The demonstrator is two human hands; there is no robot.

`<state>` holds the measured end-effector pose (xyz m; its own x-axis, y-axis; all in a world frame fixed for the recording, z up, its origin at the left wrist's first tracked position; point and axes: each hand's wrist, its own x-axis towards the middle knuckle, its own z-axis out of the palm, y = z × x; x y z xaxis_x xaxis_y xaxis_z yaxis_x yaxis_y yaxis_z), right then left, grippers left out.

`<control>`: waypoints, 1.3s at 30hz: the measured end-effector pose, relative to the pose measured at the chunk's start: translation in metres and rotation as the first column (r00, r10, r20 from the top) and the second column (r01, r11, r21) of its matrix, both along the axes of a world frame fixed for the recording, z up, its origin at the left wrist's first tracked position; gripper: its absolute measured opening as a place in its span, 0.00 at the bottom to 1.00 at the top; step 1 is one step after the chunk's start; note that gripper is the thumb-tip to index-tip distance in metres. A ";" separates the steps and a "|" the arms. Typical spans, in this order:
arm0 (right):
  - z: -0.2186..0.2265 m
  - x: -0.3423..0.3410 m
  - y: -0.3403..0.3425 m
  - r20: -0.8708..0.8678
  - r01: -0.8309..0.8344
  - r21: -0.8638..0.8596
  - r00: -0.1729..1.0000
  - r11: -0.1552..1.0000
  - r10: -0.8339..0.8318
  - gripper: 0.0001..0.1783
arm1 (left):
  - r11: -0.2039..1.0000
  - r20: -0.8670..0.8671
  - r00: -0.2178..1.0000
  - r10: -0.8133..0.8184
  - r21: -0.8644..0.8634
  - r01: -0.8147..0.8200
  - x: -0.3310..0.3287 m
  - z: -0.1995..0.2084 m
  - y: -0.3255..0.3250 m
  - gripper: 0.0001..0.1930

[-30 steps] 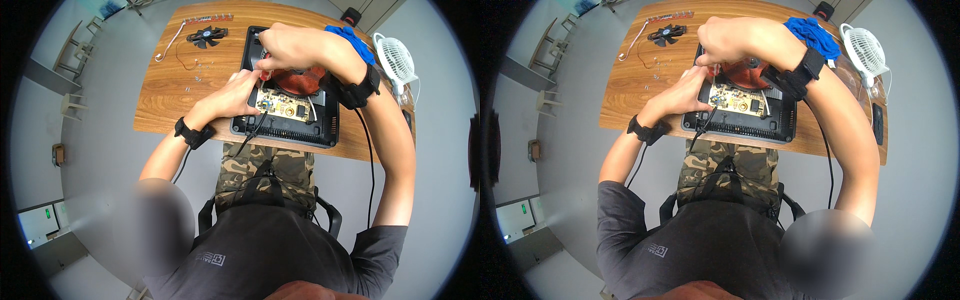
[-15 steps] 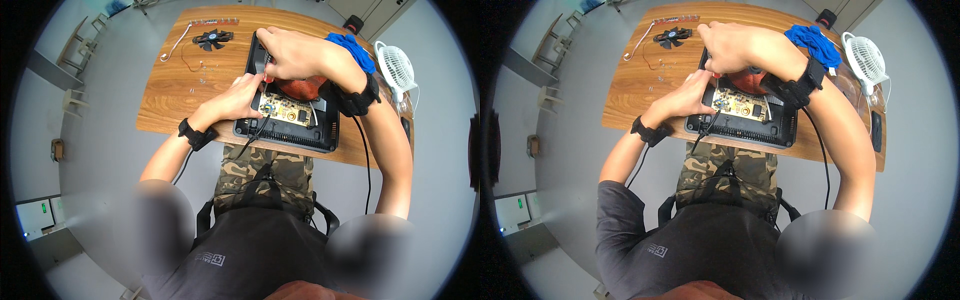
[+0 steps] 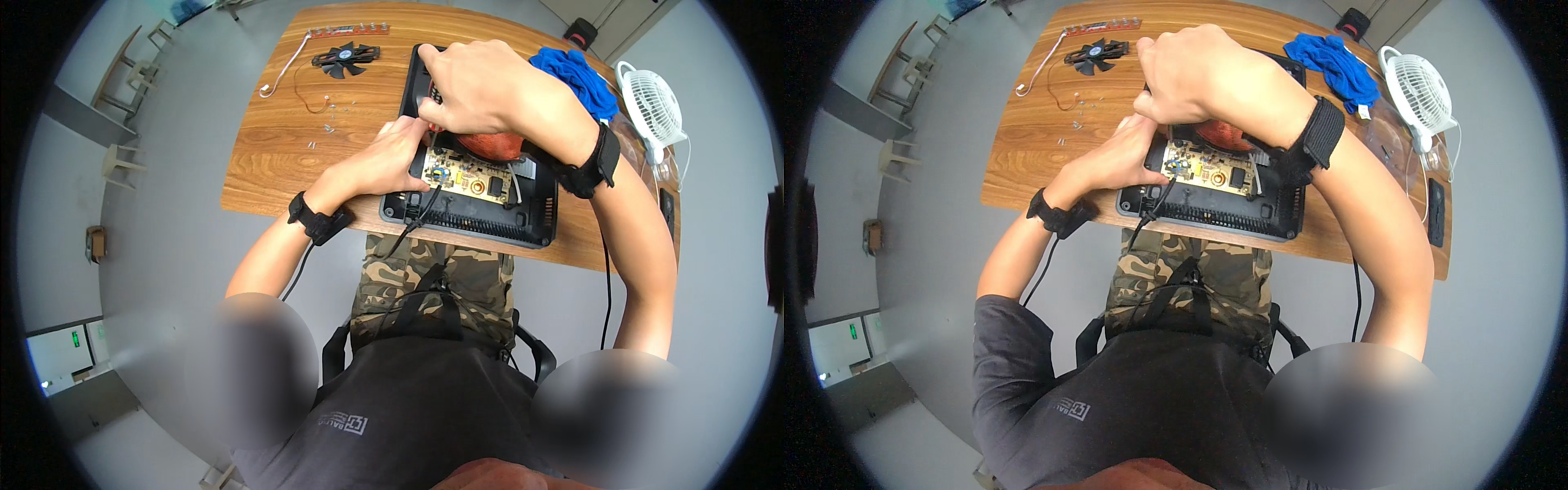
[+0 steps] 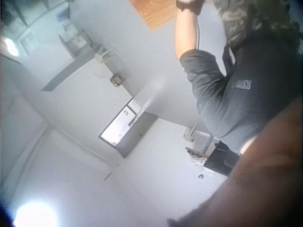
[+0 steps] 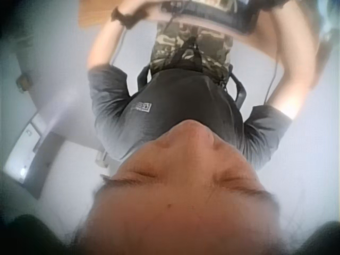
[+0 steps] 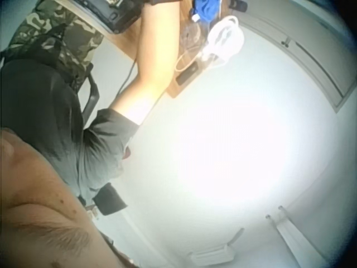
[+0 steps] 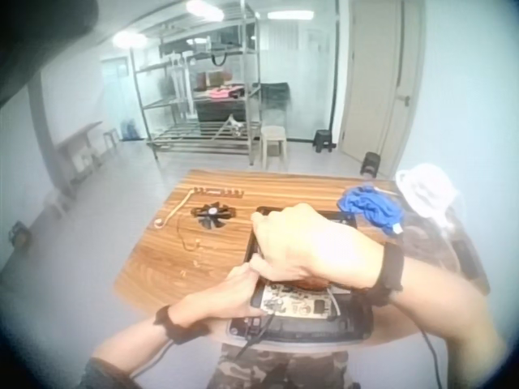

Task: The person assembles an electronic device on a wooden table, using a screwdriver to fasten screws into a circuit board and securing a copper-colored fan component. The person handles screws, a screwdriver, and the device casing while seated.

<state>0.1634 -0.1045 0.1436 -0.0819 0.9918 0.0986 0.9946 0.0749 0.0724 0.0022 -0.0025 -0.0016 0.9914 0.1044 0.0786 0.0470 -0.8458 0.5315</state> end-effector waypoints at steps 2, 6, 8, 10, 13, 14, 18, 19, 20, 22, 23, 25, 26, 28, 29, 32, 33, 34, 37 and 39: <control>0.002 0.002 -0.001 -0.027 -0.011 -0.070 1.000 0.998 0.009 0.21 | 1.000 0.057 0.998 -0.003 0.017 0.002 -0.001 -0.003 0.000 0.46; 0.017 -0.003 -0.004 -0.048 -0.011 -0.214 0.999 0.977 0.001 0.22 | 0.999 0.147 0.989 0.010 0.041 -0.016 0.000 -0.006 -0.001 0.46; 0.020 -0.010 -0.003 -0.028 0.025 -0.244 0.999 0.970 -0.033 0.21 | 0.998 0.139 0.990 0.017 0.053 -0.024 -0.002 -0.003 -0.004 0.46; 0.018 -0.008 -0.002 -0.005 0.050 -0.209 0.999 0.977 -0.052 0.21 | 0.999 0.091 0.996 0.009 0.038 -0.013 -0.001 0.001 -0.004 0.48; 0.013 -0.004 0.001 0.019 0.084 -0.196 0.996 0.977 -0.082 0.22 | 1.000 0.009 1.000 0.005 -0.006 -0.004 0.000 0.000 -0.001 0.50; 0.007 0.000 0.000 -0.026 0.085 -0.110 0.996 0.990 -0.089 0.23 | 1.000 0.020 1.000 0.010 -0.002 -0.010 -0.001 -0.001 -0.002 0.49; -0.002 0.014 -0.005 -0.137 0.062 -0.030 0.988 0.998 -0.066 0.24 | 1.000 -0.007 1.000 0.026 -0.015 -0.026 0.000 0.000 -0.003 0.48; -0.001 0.015 -0.006 -0.149 0.045 -0.075 0.987 0.996 -0.056 0.24 | 1.000 0.006 1.000 0.016 -0.011 -0.016 0.000 -0.002 -0.002 0.48; -0.002 0.016 -0.005 -0.186 0.022 -0.095 0.982 0.995 -0.039 0.23 | 1.000 0.019 1.000 0.006 -0.007 -0.006 0.000 -0.004 -0.001 0.48; -0.002 0.017 -0.003 -0.261 -0.027 -0.130 0.965 0.991 -0.008 0.23 | 1.000 0.011 1.000 0.003 0.007 -0.003 0.000 -0.003 -0.001 0.48; 0.000 0.015 -0.003 -0.226 -0.015 -0.134 0.974 0.991 -0.016 0.23 | 1.000 -0.009 1.000 0.009 0.015 -0.009 -0.001 0.000 -0.002 0.48; 0.007 0.004 -0.004 -0.155 0.005 -0.141 0.988 0.990 -0.027 0.24 | 0.999 -0.024 0.999 0.027 0.027 -0.027 -0.002 0.000 -0.003 0.48; 0.005 0.003 -0.002 -0.128 -0.002 -0.108 0.992 0.994 -0.012 0.24 | 0.999 -0.018 0.999 0.037 0.030 -0.036 -0.002 -0.002 -0.003 0.48; 0.002 0.001 0.000 -0.073 -0.016 -0.042 0.997 0.999 0.013 0.24 | 0.999 -0.016 0.999 0.039 0.029 -0.038 -0.001 -0.002 -0.002 0.49; 0.002 0.001 0.000 -0.103 -0.012 -0.062 0.995 0.998 0.006 0.24 | 0.999 -0.022 0.999 0.033 0.024 -0.032 0.000 -0.001 -0.002 0.49; -0.002 0.001 0.000 -0.157 -0.010 -0.041 0.988 0.999 0.004 0.23 | 0.999 0.056 0.998 0.013 0.041 -0.016 0.001 -0.004 -0.001 0.46; -0.008 0.001 -0.002 -0.149 -0.013 0.020 0.989 1.000 0.016 0.22 | 0.999 0.099 0.995 0.005 0.052 -0.010 0.001 -0.005 -0.002 0.44; -0.013 0.001 -0.003 -0.140 -0.015 0.080 0.990 0.997 0.026 0.23 | 0.998 0.105 0.994 0.001 0.059 -0.007 0.001 -0.004 -0.002 0.44; -0.018 0.016 0.000 -0.259 -0.131 0.049 0.956 0.990 0.139 0.24 | 0.998 0.090 0.996 0.002 0.070 -0.009 0.000 -0.002 -0.003 0.43; -0.021 0.021 0.000 -0.282 -0.184 0.071 0.939 0.980 0.197 0.22 | 0.998 0.040 0.999 0.026 0.064 -0.028 0.000 -0.004 -0.002 0.43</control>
<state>0.1844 -0.1044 0.1230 -0.2307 0.9548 0.1873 0.9412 0.2679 -0.2060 0.0022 -0.0048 -0.0052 0.9843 0.1247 0.1248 0.0506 -0.8771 0.4776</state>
